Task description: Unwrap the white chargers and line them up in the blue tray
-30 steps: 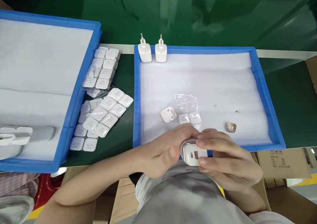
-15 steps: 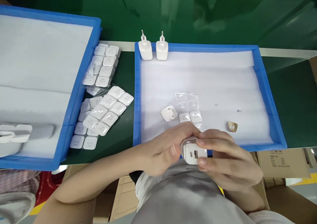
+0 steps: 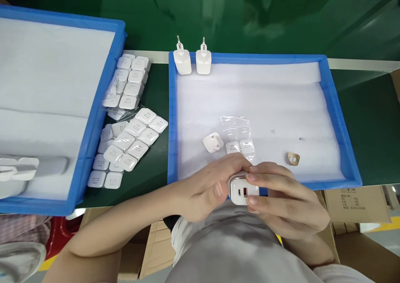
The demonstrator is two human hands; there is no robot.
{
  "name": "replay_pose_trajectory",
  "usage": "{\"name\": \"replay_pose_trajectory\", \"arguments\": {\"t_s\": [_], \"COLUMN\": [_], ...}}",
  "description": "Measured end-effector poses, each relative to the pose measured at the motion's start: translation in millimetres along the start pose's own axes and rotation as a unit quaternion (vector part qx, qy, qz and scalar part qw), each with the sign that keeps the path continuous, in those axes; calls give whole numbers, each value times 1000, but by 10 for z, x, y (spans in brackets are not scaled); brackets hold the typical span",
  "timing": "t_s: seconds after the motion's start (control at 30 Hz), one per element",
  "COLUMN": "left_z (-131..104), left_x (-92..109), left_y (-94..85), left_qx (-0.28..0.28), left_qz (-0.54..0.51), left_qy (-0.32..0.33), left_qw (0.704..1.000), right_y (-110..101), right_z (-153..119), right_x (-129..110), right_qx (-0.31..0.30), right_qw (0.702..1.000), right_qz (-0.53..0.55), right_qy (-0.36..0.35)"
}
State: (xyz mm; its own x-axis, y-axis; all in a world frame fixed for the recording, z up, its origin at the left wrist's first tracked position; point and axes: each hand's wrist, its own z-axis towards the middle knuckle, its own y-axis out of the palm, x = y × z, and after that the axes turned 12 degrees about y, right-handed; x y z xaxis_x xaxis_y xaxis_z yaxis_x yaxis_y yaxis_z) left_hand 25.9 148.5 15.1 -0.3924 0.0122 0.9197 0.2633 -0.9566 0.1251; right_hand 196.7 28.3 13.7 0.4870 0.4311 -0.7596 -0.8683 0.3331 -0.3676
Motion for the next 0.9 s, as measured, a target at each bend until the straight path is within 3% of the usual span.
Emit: {"name": "replay_pose_trajectory", "arguments": {"t_s": [0.27, 0.47, 0.73, 0.9], "left_z": [13, 26, 51, 53], "left_x": [21, 18, 8, 31], "left_y": [1, 38, 17, 31], "left_qx": [-2, 38, 13, 33], "left_qz": [19, 7, 23, 3], "left_qy": [11, 21, 38, 25], "left_qw": [1000, 999, 999, 999], "right_y": [-33, -18, 4, -3], "right_z": [22, 8, 7, 20], "right_x": [-45, -77, -84, -94], "right_qx": [-18, -12, -11, -19], "right_qw": [999, 999, 999, 999], "right_qz": [-33, -8, 17, 5], "right_qy": [2, 30, 28, 30]}}
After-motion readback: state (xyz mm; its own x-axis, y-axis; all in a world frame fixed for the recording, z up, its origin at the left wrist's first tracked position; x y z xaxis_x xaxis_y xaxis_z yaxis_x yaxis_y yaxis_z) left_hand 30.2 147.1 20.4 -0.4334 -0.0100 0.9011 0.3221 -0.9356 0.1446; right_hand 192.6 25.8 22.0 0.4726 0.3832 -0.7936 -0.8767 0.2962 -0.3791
